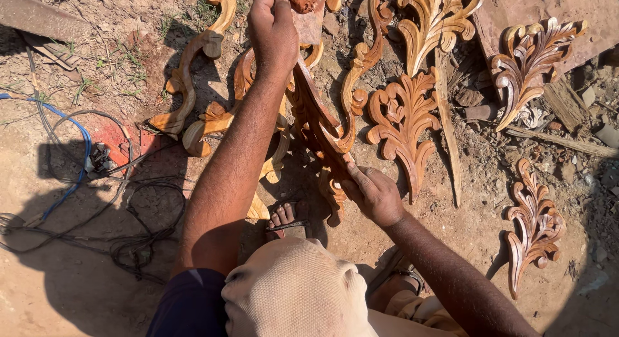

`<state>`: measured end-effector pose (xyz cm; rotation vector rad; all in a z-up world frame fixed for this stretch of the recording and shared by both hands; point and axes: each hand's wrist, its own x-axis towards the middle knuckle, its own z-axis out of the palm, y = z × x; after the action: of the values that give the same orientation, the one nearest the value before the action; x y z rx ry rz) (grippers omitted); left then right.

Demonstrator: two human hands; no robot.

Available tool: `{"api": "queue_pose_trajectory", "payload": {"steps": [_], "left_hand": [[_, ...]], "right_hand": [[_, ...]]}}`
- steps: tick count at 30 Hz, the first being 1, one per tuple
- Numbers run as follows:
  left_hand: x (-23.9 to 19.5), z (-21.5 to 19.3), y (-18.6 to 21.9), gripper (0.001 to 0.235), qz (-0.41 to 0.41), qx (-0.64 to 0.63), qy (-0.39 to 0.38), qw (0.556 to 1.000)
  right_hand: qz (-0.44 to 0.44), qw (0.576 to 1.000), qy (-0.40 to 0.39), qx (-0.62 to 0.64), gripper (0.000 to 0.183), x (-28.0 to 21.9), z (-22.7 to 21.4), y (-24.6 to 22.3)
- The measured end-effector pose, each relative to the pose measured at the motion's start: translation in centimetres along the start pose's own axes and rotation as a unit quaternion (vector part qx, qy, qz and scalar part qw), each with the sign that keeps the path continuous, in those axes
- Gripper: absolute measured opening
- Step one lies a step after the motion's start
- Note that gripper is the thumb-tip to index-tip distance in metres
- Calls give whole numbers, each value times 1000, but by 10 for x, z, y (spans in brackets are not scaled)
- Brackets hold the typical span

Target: The person applies a reddish-brown finish to ornate wooden carvings using a small cloth. They rub the finish into the intricate details of the wood, moving from one piece to another.

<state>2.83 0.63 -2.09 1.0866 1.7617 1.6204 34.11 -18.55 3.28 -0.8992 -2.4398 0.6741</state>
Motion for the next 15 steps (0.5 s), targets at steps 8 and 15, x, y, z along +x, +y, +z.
{"api": "queue_pose_trajectory", "payload": {"steps": [8,15], "left_hand": [[1,-6,-1,36,39,-26,-10,999],[2,-3,3,37,-18,-25,-17,999]], "right_hand": [[-7,999,48,18,53,1,6,4],[17,1000,2,8,59,1,5,1]]}}
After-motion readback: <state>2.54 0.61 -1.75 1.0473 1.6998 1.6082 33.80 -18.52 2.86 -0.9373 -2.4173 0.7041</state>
